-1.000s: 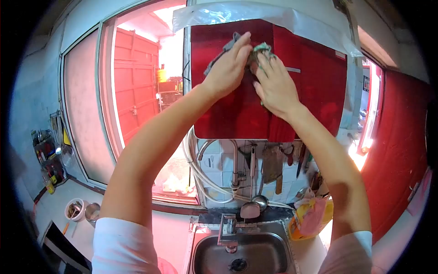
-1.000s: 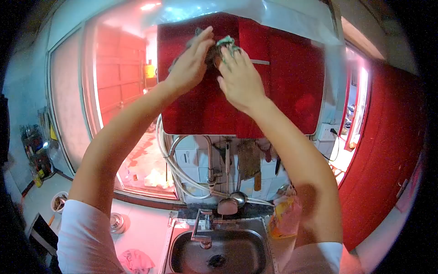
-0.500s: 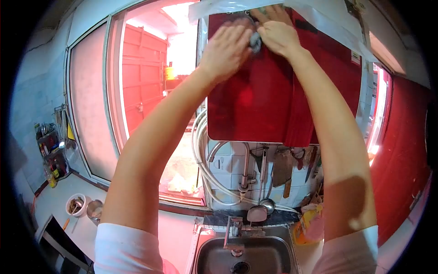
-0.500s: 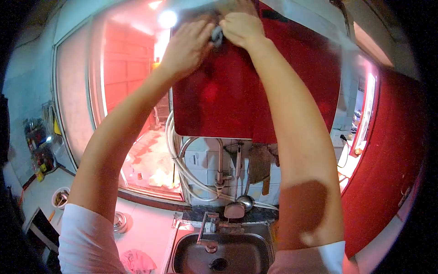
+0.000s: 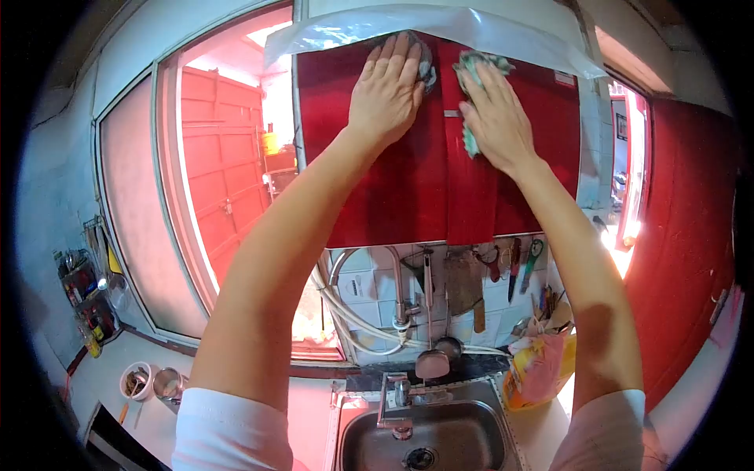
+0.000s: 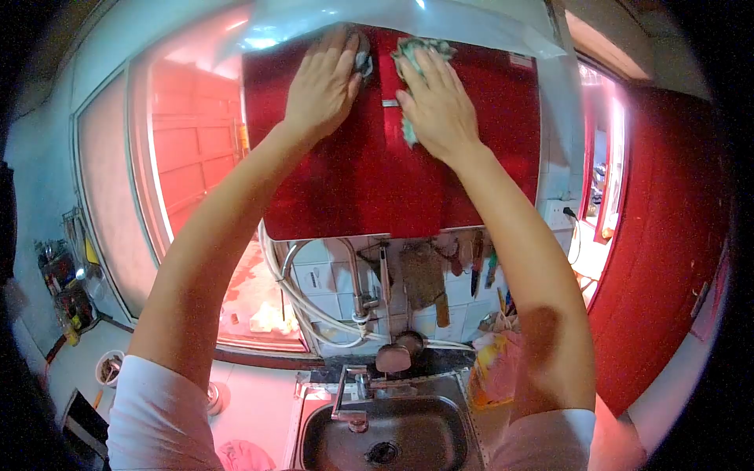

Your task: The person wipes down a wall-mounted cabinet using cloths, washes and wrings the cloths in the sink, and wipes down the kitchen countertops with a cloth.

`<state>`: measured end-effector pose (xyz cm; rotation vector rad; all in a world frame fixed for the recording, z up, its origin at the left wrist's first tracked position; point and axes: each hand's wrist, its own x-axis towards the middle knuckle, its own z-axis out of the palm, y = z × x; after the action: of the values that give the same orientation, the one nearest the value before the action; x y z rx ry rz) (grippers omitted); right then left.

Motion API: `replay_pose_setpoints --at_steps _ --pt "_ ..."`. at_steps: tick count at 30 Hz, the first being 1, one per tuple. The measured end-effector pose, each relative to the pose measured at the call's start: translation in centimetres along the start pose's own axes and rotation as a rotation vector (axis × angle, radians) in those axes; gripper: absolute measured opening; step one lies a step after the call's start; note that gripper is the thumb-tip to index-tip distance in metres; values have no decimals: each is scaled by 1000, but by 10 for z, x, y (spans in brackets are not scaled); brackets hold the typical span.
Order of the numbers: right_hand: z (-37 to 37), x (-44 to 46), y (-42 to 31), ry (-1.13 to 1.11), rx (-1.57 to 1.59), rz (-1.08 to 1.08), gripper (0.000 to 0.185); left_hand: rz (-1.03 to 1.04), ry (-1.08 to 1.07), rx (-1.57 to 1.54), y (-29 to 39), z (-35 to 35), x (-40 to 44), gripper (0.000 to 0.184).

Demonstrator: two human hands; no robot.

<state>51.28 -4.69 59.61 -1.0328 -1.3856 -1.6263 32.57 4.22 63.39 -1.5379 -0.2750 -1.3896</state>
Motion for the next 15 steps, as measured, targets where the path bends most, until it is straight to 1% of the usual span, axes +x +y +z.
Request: replay_pose_setpoints --at_steps 1,2,3,5,6,7,8,10,11,12,14,15 --pt "3 5 5 9 -9 -7 47 -23 24 -18 5 8 5 48" --pt "7 13 10 -39 -13 35 50 -44 47 -37 9 17 13 48" --pt "19 21 21 88 -42 0 47 -65 71 -56 13 26 20 48" --pt "2 43 31 -236 59 299 48 -123 50 -100 13 31 32 42" --pt "15 45 52 -27 -13 224 47 -152 40 -121 13 33 37 39" --pt "17 46 63 182 -83 146 46 -167 -12 -139 9 36 41 33" --pt "18 39 72 116 -70 180 44 -163 -99 -95 7 39 45 33" --pt "-4 35 64 -206 -93 307 45 -161 -268 -3 4 42 49 34" --pt "-11 33 62 -366 -107 368 45 -151 -180 -25 9 42 48 37" --pt "11 12 73 73 -140 155 40 -140 -89 -51 20 35 45 42" --pt "13 -15 75 244 -224 47 38 -90 51 -89 37 29 38 46" --pt "10 -23 74 326 -263 -11 37 -55 104 -97 38 29 40 44"
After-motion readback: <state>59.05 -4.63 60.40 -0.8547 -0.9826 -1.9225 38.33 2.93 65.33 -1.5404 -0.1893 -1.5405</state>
